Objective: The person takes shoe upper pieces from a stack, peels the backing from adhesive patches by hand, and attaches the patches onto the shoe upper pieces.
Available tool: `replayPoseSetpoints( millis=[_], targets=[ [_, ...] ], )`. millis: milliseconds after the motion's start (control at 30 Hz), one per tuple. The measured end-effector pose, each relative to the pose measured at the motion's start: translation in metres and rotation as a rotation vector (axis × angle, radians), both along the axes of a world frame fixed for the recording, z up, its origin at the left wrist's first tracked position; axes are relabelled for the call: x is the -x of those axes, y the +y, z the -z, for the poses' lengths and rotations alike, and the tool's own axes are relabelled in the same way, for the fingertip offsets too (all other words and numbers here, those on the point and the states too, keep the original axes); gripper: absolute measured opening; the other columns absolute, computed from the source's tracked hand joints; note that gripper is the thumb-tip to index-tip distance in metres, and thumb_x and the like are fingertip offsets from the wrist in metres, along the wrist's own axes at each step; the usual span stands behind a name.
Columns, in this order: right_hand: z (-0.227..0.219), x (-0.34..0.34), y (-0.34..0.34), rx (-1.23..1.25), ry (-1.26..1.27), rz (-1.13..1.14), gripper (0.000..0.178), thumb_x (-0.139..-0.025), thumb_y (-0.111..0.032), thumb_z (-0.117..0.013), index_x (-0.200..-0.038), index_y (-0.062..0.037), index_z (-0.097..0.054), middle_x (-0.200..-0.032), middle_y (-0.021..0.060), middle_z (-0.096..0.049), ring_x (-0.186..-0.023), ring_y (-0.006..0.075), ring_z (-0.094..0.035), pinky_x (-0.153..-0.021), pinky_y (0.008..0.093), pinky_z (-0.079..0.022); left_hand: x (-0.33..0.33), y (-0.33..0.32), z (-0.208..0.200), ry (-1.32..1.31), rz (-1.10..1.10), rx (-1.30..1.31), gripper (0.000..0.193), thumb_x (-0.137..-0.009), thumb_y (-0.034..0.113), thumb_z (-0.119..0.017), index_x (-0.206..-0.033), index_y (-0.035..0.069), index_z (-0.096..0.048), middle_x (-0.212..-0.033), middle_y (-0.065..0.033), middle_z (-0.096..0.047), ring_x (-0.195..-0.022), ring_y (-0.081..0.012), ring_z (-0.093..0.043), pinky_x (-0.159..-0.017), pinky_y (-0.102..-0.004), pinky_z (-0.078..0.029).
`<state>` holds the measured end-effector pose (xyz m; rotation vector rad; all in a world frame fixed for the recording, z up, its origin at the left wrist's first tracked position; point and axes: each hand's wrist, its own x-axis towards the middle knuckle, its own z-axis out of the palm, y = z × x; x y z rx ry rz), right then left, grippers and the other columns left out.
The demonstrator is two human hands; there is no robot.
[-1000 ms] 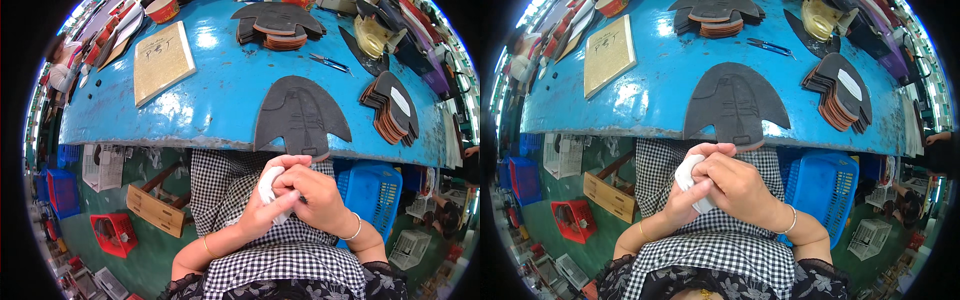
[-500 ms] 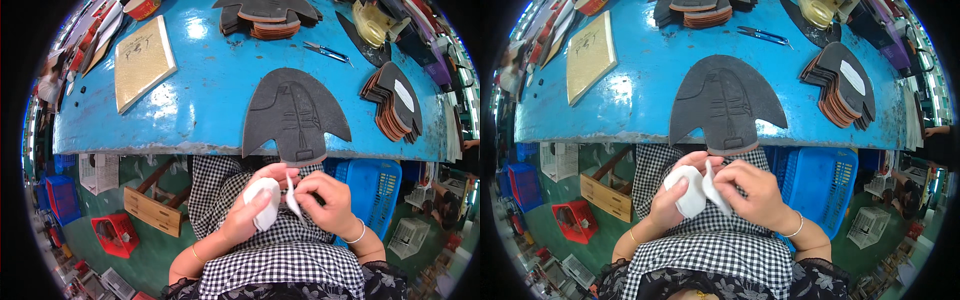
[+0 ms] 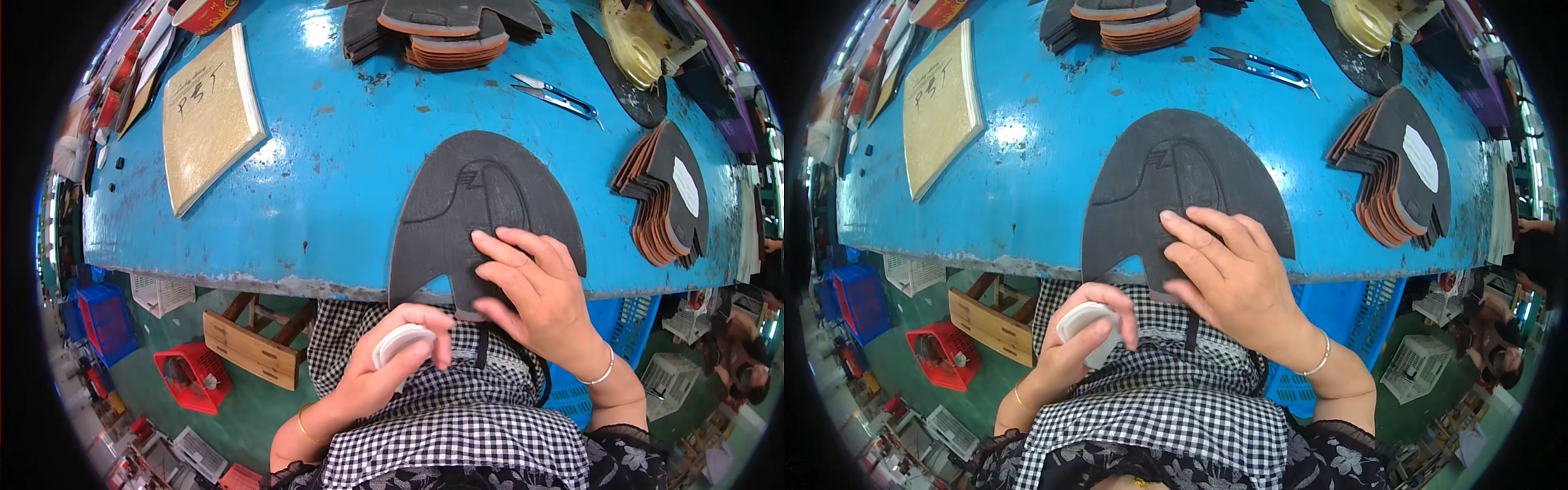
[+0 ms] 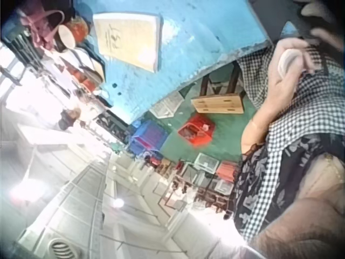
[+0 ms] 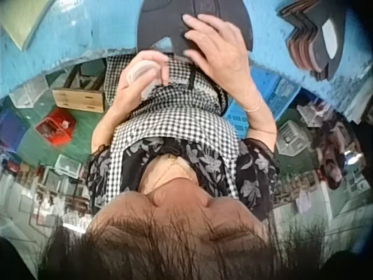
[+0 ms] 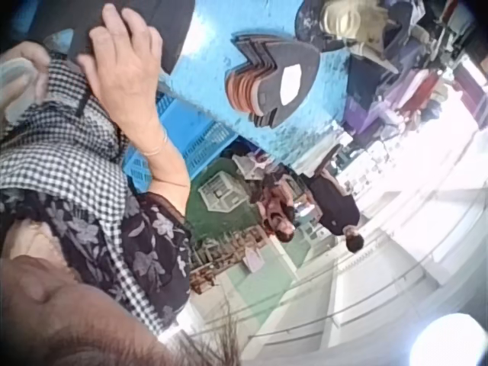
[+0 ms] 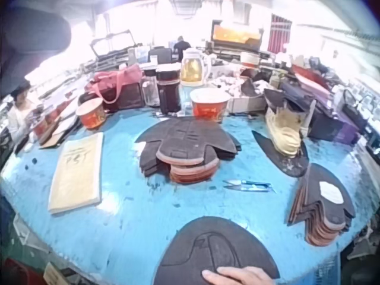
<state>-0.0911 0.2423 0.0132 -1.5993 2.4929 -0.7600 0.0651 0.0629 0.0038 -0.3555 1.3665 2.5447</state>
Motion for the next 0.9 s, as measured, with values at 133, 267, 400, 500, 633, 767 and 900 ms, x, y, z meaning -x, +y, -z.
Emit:
replayPoseSetpoints(
  millis=[133, 267, 400, 500, 633, 767, 900],
  targets=[
    [-0.007, 0.007, 0.004, -0.103, -0.102, -0.068, 0.060, -0.064, -0.028, -0.081, -0.118, -0.0091, -0.060, -0.135, 0.0054, -0.055, -0.122, 0.0254, -0.050, -0.098, 0.0425, -0.040, 0.002, -0.009, -0.003, -0.036, -0.065, 0.091, 0.023, -0.097, 0.010, -0.052, -0.117, -0.001, -0.053, -0.093, -0.0067, -0.060, -0.085, -0.0120, -0.056, -0.078, -0.0279, -0.047],
    [-0.004, 0.018, 0.008, -0.080, -0.117, -0.108, 0.065, -0.063, -0.019, -0.081, -0.123, -0.0107, -0.060, -0.132, 0.0051, -0.058, -0.121, 0.0255, -0.051, -0.098, 0.0440, -0.041, 0.002, -0.019, 0.000, -0.002, -0.183, 0.025, 0.021, -0.095, 0.008, -0.054, -0.113, -0.002, -0.053, -0.090, -0.0098, -0.061, -0.083, -0.0148, -0.058, -0.075, -0.0298, -0.048],
    [-0.004, 0.029, 0.027, 0.205, -0.949, 0.341, 0.033, -0.088, -0.013, -0.066, -0.119, -0.0013, -0.062, -0.110, 0.0084, -0.068, -0.099, 0.0188, -0.063, -0.086, 0.0319, -0.048, 0.003, -0.024, -0.004, 0.020, -0.258, -0.037, 0.022, -0.093, 0.013, -0.057, -0.109, -0.001, -0.053, -0.085, -0.0128, -0.062, -0.077, -0.0190, -0.060, -0.071, -0.0324, -0.050],
    [-0.001, 0.041, 0.026, 0.506, -1.240, 0.508, 0.033, -0.099, -0.018, -0.054, -0.123, 0.0052, -0.058, -0.110, 0.0067, -0.065, -0.098, 0.0120, -0.060, -0.088, 0.0281, -0.048, 0.007, -0.024, -0.004, 0.027, -0.323, -0.107, 0.021, -0.090, 0.012, -0.059, -0.106, 0.000, -0.053, -0.081, -0.0135, -0.060, -0.072, -0.0215, -0.059, -0.065, -0.0348, -0.050],
    [-0.002, 0.049, 0.024, 0.593, -1.414, 0.505, 0.035, -0.099, -0.018, -0.054, -0.127, 0.0043, -0.055, -0.115, 0.0084, -0.064, -0.103, 0.0136, -0.060, -0.091, 0.0299, -0.048, 0.008, -0.022, -0.006, -0.014, -0.428, -0.193, 0.016, -0.088, 0.009, -0.061, -0.101, 0.001, -0.055, -0.077, -0.0128, -0.060, -0.067, -0.0214, -0.058, -0.061, -0.0339, -0.050],
    [-0.004, 0.047, 0.023, 0.606, -1.408, 0.493, 0.037, -0.099, -0.018, -0.054, -0.128, 0.0043, -0.053, -0.118, 0.0092, -0.063, -0.105, 0.0148, -0.060, -0.092, 0.0304, -0.048, 0.005, -0.028, 0.001, -0.029, -0.302, 0.132, 0.011, -0.083, 0.006, -0.070, -0.089, 0.001, -0.062, -0.071, -0.0092, -0.063, -0.060, -0.0165, -0.059, -0.055, -0.0274, -0.047],
    [-0.005, 0.041, 0.022, 0.626, -1.334, 0.483, 0.037, -0.099, -0.018, -0.054, -0.128, 0.0040, -0.053, -0.117, 0.0081, -0.063, -0.105, 0.0132, -0.059, -0.092, 0.0291, -0.047, 0.053, -0.018, -0.020, 0.244, -0.111, 0.788, 0.011, -0.079, 0.008, -0.077, -0.084, 0.004, -0.068, -0.070, -0.0038, -0.067, -0.059, -0.0100, -0.062, -0.054, -0.0231, -0.047]
  ],
)
